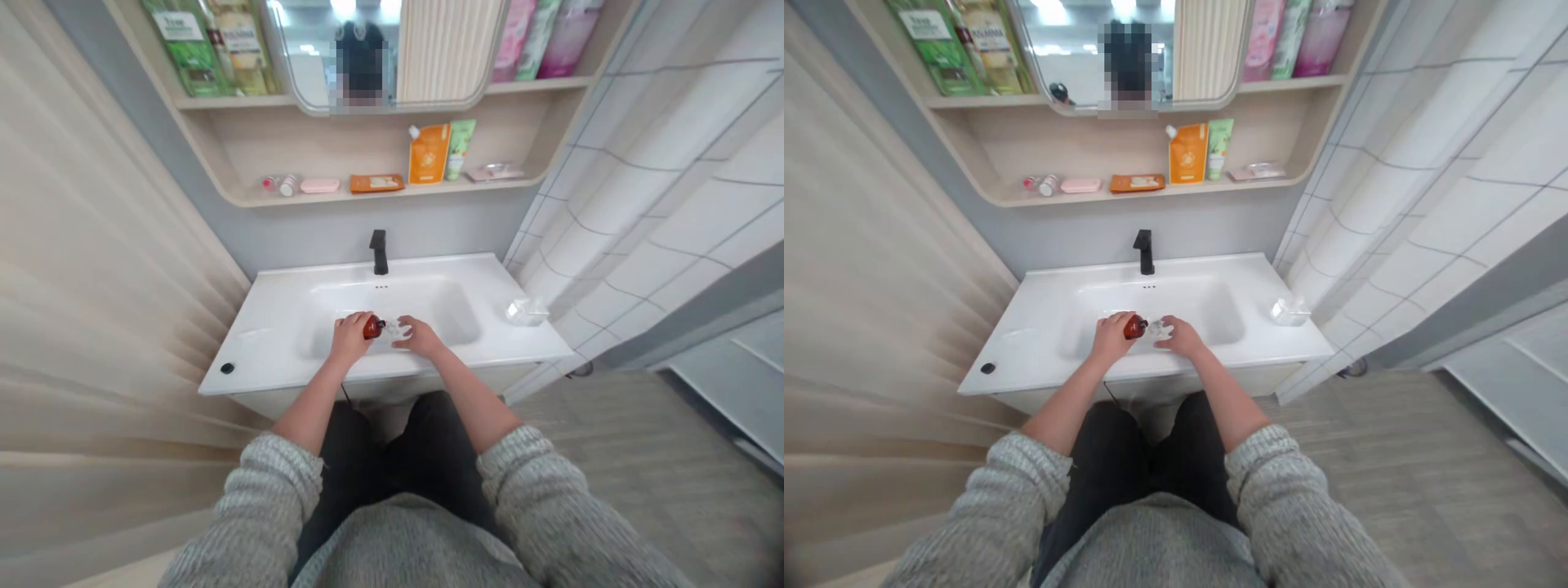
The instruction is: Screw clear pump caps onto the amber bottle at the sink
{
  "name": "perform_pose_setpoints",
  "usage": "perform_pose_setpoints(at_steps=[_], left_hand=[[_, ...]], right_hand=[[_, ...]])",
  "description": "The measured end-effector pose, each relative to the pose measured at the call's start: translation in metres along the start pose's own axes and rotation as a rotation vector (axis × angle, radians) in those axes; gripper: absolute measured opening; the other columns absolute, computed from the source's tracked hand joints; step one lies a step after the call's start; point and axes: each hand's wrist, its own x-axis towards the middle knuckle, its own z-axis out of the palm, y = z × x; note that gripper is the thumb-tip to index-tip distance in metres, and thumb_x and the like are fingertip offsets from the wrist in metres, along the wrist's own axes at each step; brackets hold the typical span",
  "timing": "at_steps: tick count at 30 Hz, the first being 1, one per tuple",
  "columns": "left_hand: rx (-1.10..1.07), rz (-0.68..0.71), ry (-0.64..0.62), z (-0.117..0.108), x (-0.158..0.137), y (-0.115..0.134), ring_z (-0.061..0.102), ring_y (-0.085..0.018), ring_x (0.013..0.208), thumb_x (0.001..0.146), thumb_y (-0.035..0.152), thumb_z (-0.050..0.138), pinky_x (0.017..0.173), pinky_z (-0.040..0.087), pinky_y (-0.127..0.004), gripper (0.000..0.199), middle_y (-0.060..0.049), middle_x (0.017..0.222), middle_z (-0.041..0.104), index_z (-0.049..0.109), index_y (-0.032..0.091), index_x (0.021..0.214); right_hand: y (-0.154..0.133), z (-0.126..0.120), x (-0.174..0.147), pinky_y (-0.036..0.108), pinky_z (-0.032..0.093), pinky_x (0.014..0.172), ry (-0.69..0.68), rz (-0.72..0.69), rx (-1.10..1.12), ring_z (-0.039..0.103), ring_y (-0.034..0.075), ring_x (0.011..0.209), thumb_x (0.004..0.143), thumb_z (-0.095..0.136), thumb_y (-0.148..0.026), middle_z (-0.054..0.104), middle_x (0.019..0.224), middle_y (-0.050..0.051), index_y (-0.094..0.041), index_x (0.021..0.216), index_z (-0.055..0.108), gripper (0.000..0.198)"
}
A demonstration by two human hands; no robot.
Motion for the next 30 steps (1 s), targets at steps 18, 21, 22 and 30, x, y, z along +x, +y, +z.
perform_pose_setpoints(at_steps=[18, 21, 22, 30], left_hand=[[0.043, 0.047, -0.006, -0.005, -0.002, 0.008, 0.061, -0.038, 0.147, 0.091, 0.012, 0.072, 0.125, 0.037, -0.056, 0.069, -0.014, 0.157, 0.071, 0.067, 0.031, 0.157], [0.054, 0.059, -0.003, -0.006, -0.003, 0.009, 0.062, -0.038, 0.147, 0.092, 0.012, 0.071, 0.124, 0.037, -0.056, 0.068, -0.014, 0.157, 0.071, 0.067, 0.030, 0.157], [0.056, 0.061, -0.003, -0.006, -0.003, 0.010, 0.062, -0.038, 0.147, 0.092, 0.012, 0.070, 0.125, 0.037, -0.057, 0.068, -0.015, 0.157, 0.071, 0.067, 0.030, 0.157], [0.038, 0.059, -0.012, -0.009, -0.003, 0.012, 0.060, -0.037, 0.148, 0.091, 0.009, 0.067, 0.129, 0.032, -0.058, 0.070, -0.014, 0.159, 0.070, 0.067, 0.031, 0.158]], right_hand=[[-0.004, 0.000, 0.000, 0.038, 0.064, 0.092, -0.013, 0.012, -0.067, 0.077, 0.022, 0.089, 0.071, 0.107, -0.036, 0.083, 0.128, 0.008, -0.028, 0.145, 0.072, 0.083], [-0.003, 0.000, 0.000, 0.039, 0.063, 0.093, -0.008, 0.016, -0.071, 0.077, 0.022, 0.088, 0.071, 0.108, -0.035, 0.083, 0.129, 0.008, -0.028, 0.145, 0.072, 0.083], [-0.002, 0.001, 0.000, 0.039, 0.063, 0.093, -0.008, 0.015, -0.071, 0.077, 0.022, 0.088, 0.071, 0.108, -0.035, 0.083, 0.128, 0.008, -0.028, 0.145, 0.073, 0.083], [0.001, 0.002, 0.002, 0.038, 0.064, 0.091, -0.007, 0.016, -0.079, 0.077, 0.022, 0.088, 0.068, 0.108, -0.035, 0.084, 0.126, 0.007, -0.029, 0.146, 0.073, 0.085]])
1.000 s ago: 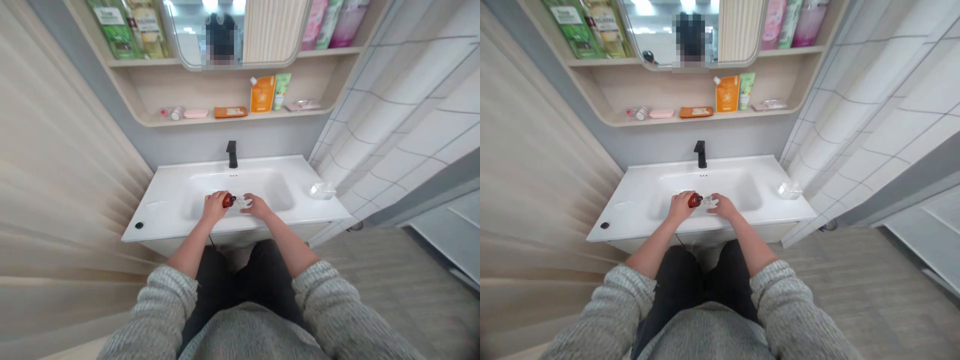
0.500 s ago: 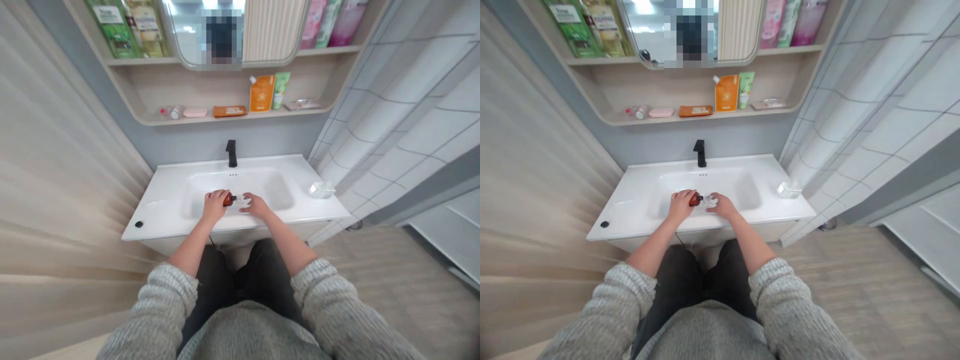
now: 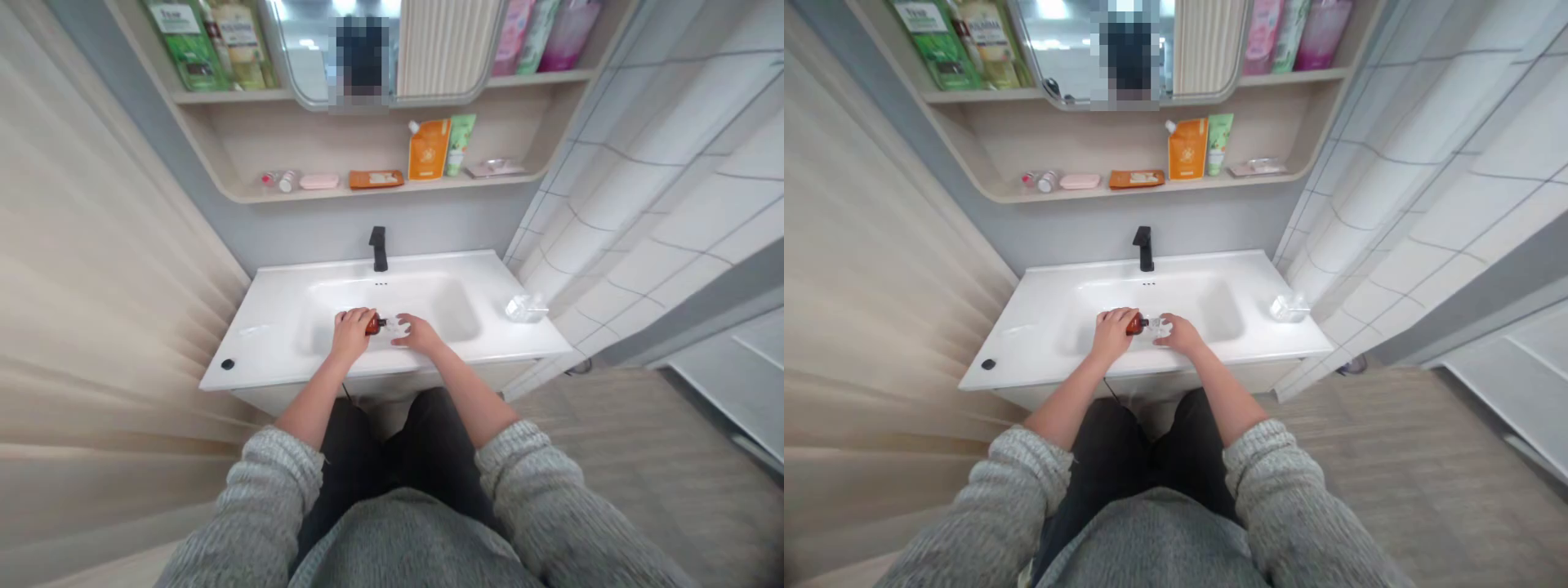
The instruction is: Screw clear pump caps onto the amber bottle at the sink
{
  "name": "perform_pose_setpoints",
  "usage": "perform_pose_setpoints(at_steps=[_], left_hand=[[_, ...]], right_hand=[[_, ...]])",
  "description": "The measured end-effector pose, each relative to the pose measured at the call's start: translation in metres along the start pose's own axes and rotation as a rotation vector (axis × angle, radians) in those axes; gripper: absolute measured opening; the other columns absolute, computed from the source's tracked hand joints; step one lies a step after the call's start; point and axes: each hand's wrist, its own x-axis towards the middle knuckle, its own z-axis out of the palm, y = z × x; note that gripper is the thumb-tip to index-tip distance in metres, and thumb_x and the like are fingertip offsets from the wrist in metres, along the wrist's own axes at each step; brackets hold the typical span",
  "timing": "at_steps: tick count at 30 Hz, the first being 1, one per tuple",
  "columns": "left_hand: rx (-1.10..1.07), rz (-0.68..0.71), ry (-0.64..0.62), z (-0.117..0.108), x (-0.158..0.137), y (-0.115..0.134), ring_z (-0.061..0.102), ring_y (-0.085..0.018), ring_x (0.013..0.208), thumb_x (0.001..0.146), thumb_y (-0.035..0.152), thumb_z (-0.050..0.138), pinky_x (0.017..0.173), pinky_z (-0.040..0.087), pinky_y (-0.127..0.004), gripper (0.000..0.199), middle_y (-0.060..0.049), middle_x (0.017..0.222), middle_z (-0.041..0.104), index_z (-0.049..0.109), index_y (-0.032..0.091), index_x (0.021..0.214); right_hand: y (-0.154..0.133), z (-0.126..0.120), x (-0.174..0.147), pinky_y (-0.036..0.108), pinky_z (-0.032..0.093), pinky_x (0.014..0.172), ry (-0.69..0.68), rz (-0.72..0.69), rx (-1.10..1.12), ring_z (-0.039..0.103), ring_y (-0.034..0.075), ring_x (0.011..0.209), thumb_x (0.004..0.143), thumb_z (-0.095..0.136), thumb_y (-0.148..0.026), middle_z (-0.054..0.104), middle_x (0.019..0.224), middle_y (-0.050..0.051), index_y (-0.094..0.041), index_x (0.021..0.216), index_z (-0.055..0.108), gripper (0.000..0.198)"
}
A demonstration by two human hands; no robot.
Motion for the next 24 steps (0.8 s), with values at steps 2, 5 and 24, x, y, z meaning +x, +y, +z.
perform_pose_setpoints(at_steps=[2, 5, 24], left_hand=[[-0.011, 0.000, 0.005, 0.0003, -0.0002, -0.0003, 0.060, -0.038, 0.148, 0.091, 0.009, 0.067, 0.130, 0.031, -0.059, 0.071, -0.014, 0.158, 0.070, 0.068, 0.032, 0.157], [-0.018, 0.003, 0.025, 0.0015, -0.0007, -0.0010, 0.060, -0.039, 0.148, 0.091, 0.008, 0.065, 0.132, 0.028, -0.061, 0.070, -0.014, 0.157, 0.070, 0.069, 0.033, 0.156], [0.090, 0.050, 0.022, -0.0042, -0.0013, 0.0038, 0.060, -0.036, 0.147, 0.094, 0.009, 0.061, 0.133, 0.034, -0.059, 0.067, -0.014, 0.155, 0.071, 0.069, 0.030, 0.157]], right_hand=[[0.0006, 0.0005, 0.0003, 0.038, 0.064, 0.090, 0.003, -0.005, -0.004, 0.077, 0.022, 0.087, 0.068, 0.109, -0.035, 0.084, 0.125, 0.006, -0.030, 0.145, 0.074, 0.085], [0.0011, 0.0014, 0.0003, 0.038, 0.064, 0.090, 0.009, -0.008, -0.005, 0.077, 0.022, 0.087, 0.068, 0.108, -0.035, 0.084, 0.126, 0.007, -0.030, 0.146, 0.073, 0.085], [-0.0012, -0.0001, -0.0008, 0.039, 0.063, 0.097, -0.012, -0.017, -0.024, 0.079, 0.024, 0.095, 0.072, 0.108, -0.034, 0.083, 0.131, 0.009, -0.027, 0.150, 0.072, 0.086]])
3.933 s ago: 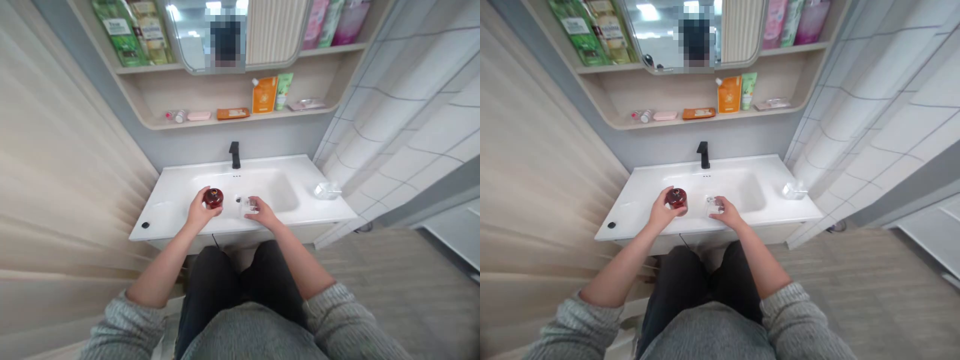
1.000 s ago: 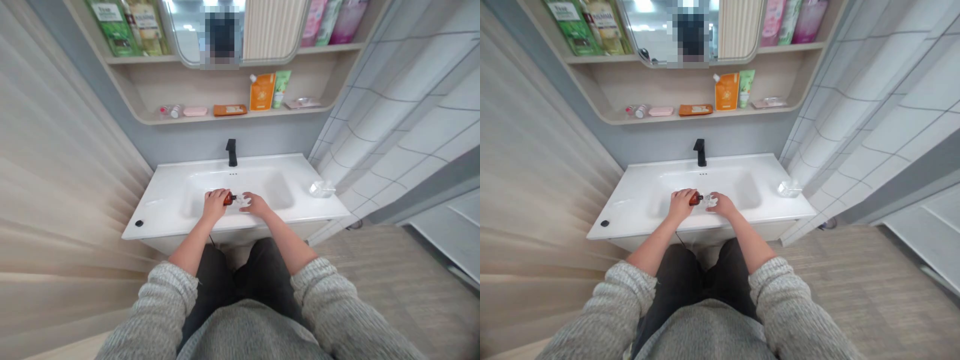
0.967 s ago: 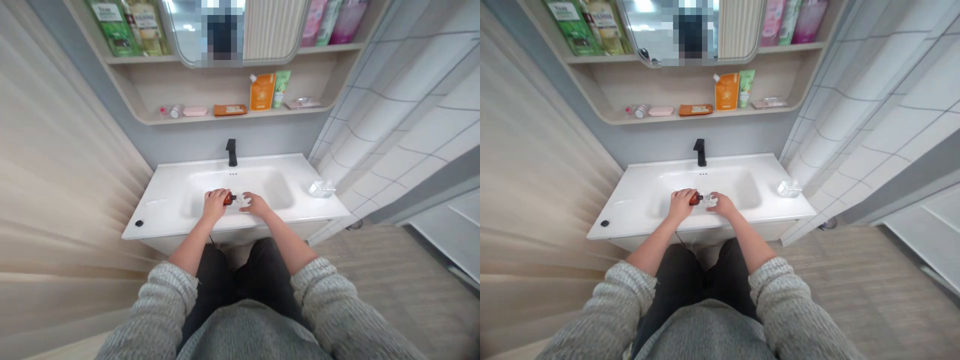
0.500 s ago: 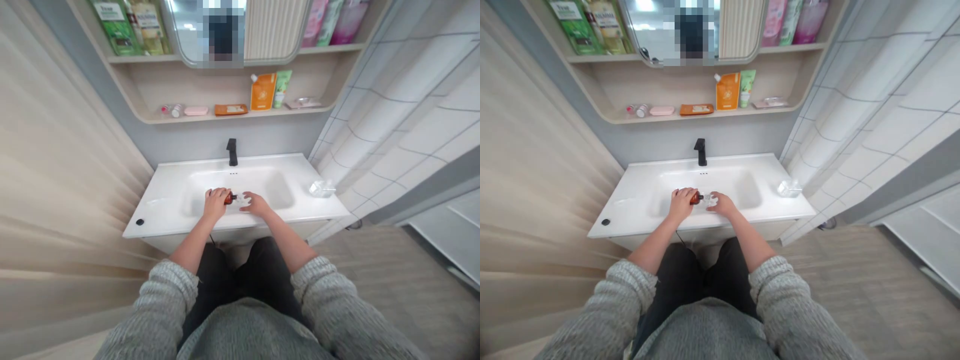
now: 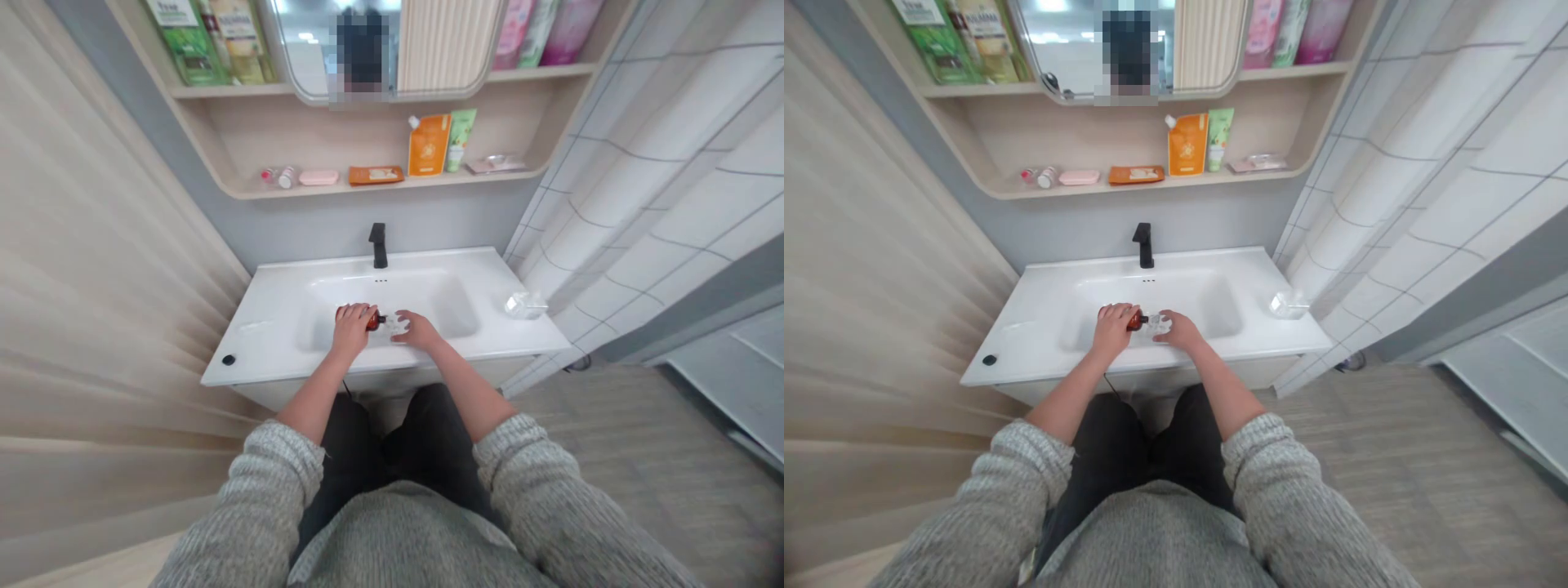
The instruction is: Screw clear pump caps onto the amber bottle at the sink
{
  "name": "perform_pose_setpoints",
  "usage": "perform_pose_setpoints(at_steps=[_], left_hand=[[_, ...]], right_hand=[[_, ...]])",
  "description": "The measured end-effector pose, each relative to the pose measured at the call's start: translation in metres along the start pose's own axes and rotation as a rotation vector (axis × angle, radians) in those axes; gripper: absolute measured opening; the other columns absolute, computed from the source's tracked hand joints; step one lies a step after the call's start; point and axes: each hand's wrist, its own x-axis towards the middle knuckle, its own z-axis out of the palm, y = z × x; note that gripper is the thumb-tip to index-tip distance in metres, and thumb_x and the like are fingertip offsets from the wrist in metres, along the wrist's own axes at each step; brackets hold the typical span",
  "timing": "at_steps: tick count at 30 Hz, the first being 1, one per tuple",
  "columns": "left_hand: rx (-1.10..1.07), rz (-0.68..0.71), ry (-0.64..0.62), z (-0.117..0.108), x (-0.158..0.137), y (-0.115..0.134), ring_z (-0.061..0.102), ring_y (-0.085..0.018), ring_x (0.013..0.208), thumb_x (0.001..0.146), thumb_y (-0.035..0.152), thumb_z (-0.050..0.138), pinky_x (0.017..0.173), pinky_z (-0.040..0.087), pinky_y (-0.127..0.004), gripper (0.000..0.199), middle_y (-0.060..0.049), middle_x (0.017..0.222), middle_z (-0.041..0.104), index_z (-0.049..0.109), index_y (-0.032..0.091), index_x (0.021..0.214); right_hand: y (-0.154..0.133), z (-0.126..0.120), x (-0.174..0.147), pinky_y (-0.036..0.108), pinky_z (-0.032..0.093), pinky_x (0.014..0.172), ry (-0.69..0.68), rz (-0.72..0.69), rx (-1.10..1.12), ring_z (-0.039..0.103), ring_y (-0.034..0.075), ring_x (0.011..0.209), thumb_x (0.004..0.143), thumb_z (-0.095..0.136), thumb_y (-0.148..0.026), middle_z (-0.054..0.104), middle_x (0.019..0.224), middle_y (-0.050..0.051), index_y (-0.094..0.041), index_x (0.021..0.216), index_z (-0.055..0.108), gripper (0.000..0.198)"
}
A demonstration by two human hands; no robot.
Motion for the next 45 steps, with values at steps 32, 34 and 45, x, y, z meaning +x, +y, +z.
perform_pose_setpoints(at_steps=[32, 34, 45], left_hand=[[0.112, 0.037, 0.032, 0.0016, -0.0031, 0.0034, 0.056, -0.034, 0.155, 0.103, 0.011, 0.049, 0.137, 0.024, -0.065, 0.061, -0.015, 0.159, 0.069, 0.066, 0.030, 0.159], [0.111, 0.037, 0.032, 0.0016, -0.0031, 0.0035, 0.056, -0.034, 0.155, 0.103, 0.011, 0.049, 0.137, 0.024, -0.065, 0.061, -0.015, 0.160, 0.069, 0.066, 0.031, 0.159], [0.106, 0.015, 0.010, 0.0008, -0.0029, 0.0037, 0.055, -0.034, 0.156, 0.103, 0.012, 0.049, 0.138, 0.022, -0.064, 0.062, -0.015, 0.161, 0.068, 0.066, 0.031, 0.159]], right_hand=[[-0.0042, -0.0009, -0.0018, 0.037, 0.061, 0.092, 0.007, 0.008, 0.002, 0.077, 0.024, 0.093, 0.070, 0.108, -0.032, 0.084, 0.129, 0.008, -0.026, 0.146, 0.073, 0.083], [-0.0044, -0.0011, -0.0019, 0.037, 0.062, 0.092, 0.007, 0.006, 0.010, 0.078, 0.024, 0.094, 0.070, 0.108, -0.033, 0.084, 0.129, 0.008, -0.027, 0.145, 0.073, 0.082], [-0.0049, -0.0009, -0.0020, 0.038, 0.063, 0.095, 0.015, 0.009, 0.008, 0.079, 0.025, 0.097, 0.070, 0.108, -0.033, 0.084, 0.127, 0.007, -0.028, 0.144, 0.074, 0.082]])
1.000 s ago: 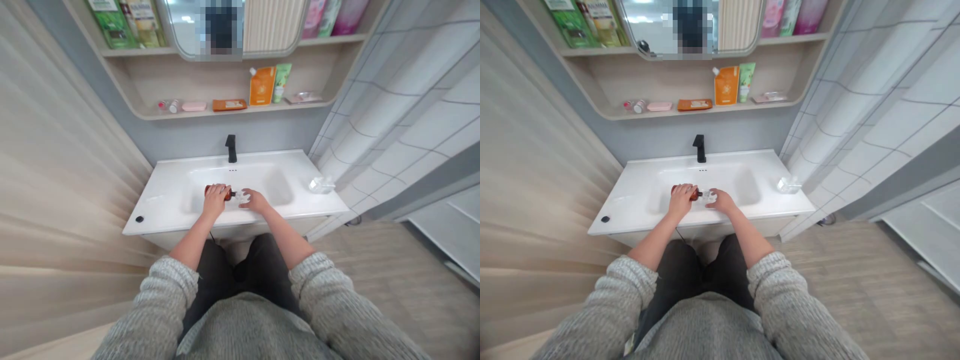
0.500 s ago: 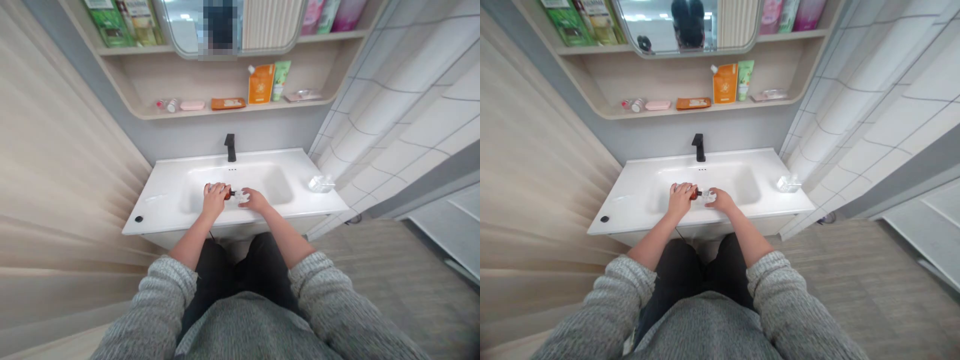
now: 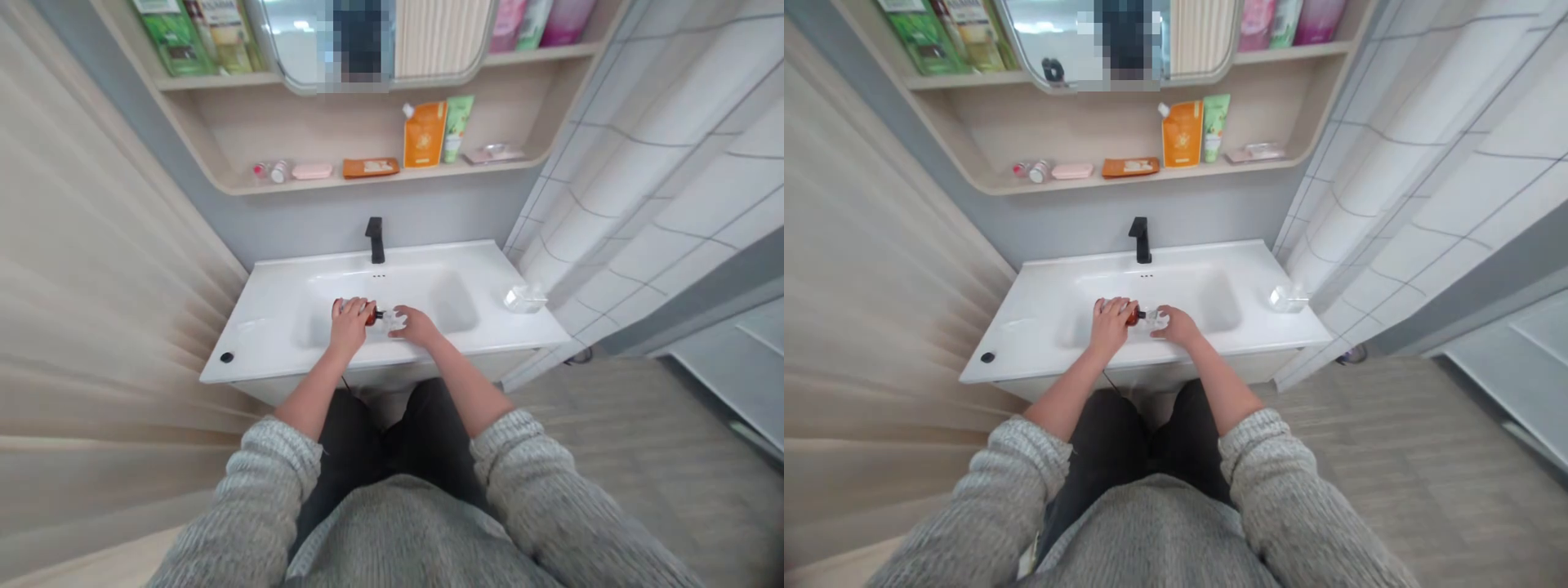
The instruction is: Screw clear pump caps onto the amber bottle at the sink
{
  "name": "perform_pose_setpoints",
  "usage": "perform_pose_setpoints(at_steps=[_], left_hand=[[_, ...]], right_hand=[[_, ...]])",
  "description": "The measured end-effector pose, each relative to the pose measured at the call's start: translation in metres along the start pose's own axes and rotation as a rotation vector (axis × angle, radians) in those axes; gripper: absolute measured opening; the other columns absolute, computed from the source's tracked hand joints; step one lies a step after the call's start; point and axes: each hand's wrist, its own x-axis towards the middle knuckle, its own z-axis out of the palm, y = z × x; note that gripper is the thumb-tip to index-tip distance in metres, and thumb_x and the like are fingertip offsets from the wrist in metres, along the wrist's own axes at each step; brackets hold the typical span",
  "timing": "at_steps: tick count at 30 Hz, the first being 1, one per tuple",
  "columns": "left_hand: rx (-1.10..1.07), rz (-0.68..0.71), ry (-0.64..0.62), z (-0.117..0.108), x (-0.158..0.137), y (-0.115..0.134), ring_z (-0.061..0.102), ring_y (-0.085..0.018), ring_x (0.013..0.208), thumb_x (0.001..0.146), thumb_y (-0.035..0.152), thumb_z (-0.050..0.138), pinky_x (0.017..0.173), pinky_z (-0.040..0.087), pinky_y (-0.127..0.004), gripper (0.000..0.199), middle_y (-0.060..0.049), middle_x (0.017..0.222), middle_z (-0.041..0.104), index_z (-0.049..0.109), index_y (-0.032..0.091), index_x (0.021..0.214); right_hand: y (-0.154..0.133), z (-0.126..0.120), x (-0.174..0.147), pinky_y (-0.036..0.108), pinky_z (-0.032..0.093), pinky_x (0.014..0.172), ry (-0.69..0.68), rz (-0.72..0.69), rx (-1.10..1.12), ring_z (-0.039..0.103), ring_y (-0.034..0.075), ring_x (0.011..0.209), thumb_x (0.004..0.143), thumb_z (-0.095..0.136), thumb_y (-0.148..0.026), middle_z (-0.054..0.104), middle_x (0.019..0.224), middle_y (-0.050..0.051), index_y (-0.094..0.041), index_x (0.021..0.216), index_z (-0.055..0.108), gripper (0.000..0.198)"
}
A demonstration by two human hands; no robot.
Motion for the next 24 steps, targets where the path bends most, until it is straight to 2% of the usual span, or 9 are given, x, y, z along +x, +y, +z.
perform_pose_setpoints(at_steps=[11, 24], left_hand=[[-0.021, -0.009, 0.002, -0.0019, 0.0011, 0.0017, 0.054, -0.034, 0.157, 0.102, 0.011, 0.051, 0.138, 0.021, -0.065, 0.065, -0.014, 0.162, 0.068, 0.066, 0.033, 0.161], [0.000, 0.001, 0.002, -0.0030, 0.0013, 0.0010, 0.055, -0.035, 0.156, 0.101, 0.011, 0.052, 0.138, 0.023, -0.064, 0.064, -0.014, 0.161, 0.068, 0.066, 0.032, 0.160]], right_hand=[[0.0028, 0.0009, 0.0011, 0.037, 0.063, 0.092, 0.007, -0.021, -0.014, 0.077, 0.022, 0.089, 0.069, 0.108, -0.034, 0.084, 0.125, 0.006, -0.029, 0.142, 0.075, 0.080], [0.0010, -0.0006, 0.0008, 0.037, 0.061, 0.095, 0.011, -0.022, -0.018, 0.078, 0.024, 0.093, 0.069, 0.108, -0.034, 0.084, 0.129, 0.007, -0.027, 0.142, 0.075, 0.081]])
